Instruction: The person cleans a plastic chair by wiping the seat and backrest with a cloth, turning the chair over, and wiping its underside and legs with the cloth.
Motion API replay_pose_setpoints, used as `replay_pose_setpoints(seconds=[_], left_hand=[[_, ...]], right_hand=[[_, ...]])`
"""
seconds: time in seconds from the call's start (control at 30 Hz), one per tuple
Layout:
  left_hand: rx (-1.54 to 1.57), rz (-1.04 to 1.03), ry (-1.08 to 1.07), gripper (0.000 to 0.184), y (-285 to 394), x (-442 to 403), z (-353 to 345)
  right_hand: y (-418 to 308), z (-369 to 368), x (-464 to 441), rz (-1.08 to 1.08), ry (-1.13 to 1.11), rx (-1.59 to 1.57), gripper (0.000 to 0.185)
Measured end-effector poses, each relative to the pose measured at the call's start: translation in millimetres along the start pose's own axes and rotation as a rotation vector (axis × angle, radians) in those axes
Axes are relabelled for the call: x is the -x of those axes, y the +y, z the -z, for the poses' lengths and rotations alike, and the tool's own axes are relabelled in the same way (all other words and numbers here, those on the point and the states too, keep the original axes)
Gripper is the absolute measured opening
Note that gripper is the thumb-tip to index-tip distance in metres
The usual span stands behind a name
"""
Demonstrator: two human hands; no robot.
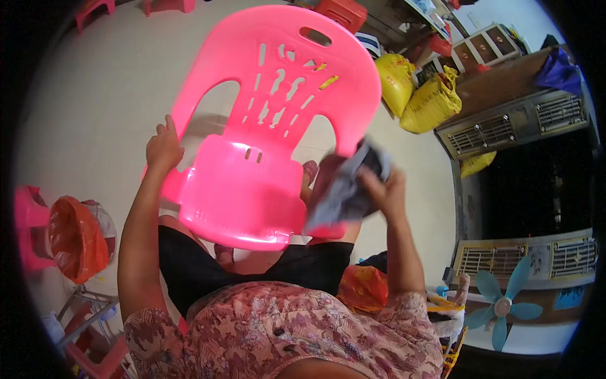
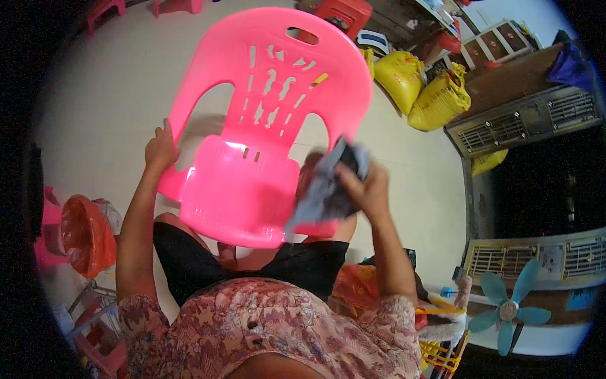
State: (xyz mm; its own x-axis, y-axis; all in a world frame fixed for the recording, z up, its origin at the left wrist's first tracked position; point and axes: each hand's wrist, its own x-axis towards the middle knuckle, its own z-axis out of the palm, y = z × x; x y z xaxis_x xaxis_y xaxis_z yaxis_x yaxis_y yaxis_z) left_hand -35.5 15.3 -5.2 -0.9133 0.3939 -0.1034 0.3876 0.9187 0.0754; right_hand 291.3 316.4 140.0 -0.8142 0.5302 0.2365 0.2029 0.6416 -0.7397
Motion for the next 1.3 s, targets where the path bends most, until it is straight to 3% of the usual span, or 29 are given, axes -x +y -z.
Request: replay_pose_setpoints(seconds=[0.03, 0.13, 0.2, 0.23, 0.33, 0.43, 0.5, 0.57, 0.73, 0.83, 0.9, 0.93, 0.97, 1.03, 1.1, 1.13, 1.17, 1.23, 1.3], left_hand=[[-0.007, 0.002, 0.002, 0.087, 1.0, -0.7, -1.4], [-0.021, 0.011, -0.013, 0.083, 2.1, 0.6, 1.8], [0.005, 0.010, -0.030, 0.084, 4.3, 1.8, 5.9], [0.004, 0.022, -0.037, 0.084, 4.5, 1.5, 5.7], [0.016, 0.017, 0.004, 0.082, 0.4, 4.1, 2.3], [0.009, -0.031, 0.075, 0.079, -0.9, 7.4, 2.8], [0.046, -0.048, 0.069, 0.077, 0.4, 8.0, 4.9], [0.029, -0.036, 0.059, 0.079, -1.2, 4.0, 2.5], [0.048, -0.024, 0.037, 0.085, -1.7, 5.2, -1.8], [0.042, -0.023, 0.042, 0.076, 1.8, 6.8, 3.0], [0.062, -0.023, 0.070, 0.074, 1.8, 7.8, -0.4], [0.069, -0.033, 0.096, 0.073, 1.2, 7.0, -0.8], [0.066, -0.015, 0.098, 0.073, 2.2, 6.4, 1.4], [0.029, -0.026, 0.070, 0.073, 7.3, 8.6, 1.6], [0.045, -0.042, 0.115, 0.075, 3.0, 3.3, -8.3], [0.061, -0.031, 0.085, 0.075, 3.7, 2.4, -7.0], [0.075, -0.018, 0.051, 0.075, 3.7, 2.9, -6.0], [0.079, -0.015, 0.042, 0.075, 5.3, 4.6, -0.2], [0.080, -0.011, 0.022, 0.076, 4.5, 6.4, 1.0]], right_hand=[[-15.5, 1.9, -32.0, 0.030, 0.096, 0.176, 0.027], [-16.0, -7.1, -136.7, 0.663, 0.646, 0.445, 0.040], [-15.8, -15.6, -191.3, 0.776, 0.874, 0.802, 0.045], [-11.5, -27.3, -212.0, 0.835, 0.883, 0.816, 0.049], [37.7, -90.4, -248.8, 0.773, 0.752, 0.968, 0.045], [99.7, -163.4, -228.7, 0.665, 0.708, 1.001, 0.034], [133.3, -200.9, -204.2, 0.723, 0.651, 0.961, 0.034], [167.3, -240.2, -170.6, 0.712, 0.475, 1.019, 0.032], [172.2, -255.0, -158.5, 0.639, 0.355, 0.954, 0.030], [201.5, -258.3, -124.0, 0.680, 0.045, 0.923, 0.034], [231.0, -269.3, -81.6, 0.701, -0.376, 0.977, 0.035], [234.9, -275.4, -56.5, 0.596, -0.438, 0.965, 0.035], [237.0, -284.3, -40.7, 0.499, -0.497, 0.948, 0.035], [226.0, -295.5, -30.8, 0.478, -0.403, 0.931, 0.033], [183.9, -293.8, -41.4, 0.137, -0.629, 0.860, 0.024], [198.9, -300.1, -40.1, 0.377, -0.461, 0.709, 0.015], [192.5, -297.9, -48.4, 0.382, -0.458, 0.713, 0.015], [159.7, -292.4, -74.3, 0.389, -0.601, 0.348, 0.023], [98.2, -268.8, -132.1, 0.467, -0.489, 0.488, 0.031]])
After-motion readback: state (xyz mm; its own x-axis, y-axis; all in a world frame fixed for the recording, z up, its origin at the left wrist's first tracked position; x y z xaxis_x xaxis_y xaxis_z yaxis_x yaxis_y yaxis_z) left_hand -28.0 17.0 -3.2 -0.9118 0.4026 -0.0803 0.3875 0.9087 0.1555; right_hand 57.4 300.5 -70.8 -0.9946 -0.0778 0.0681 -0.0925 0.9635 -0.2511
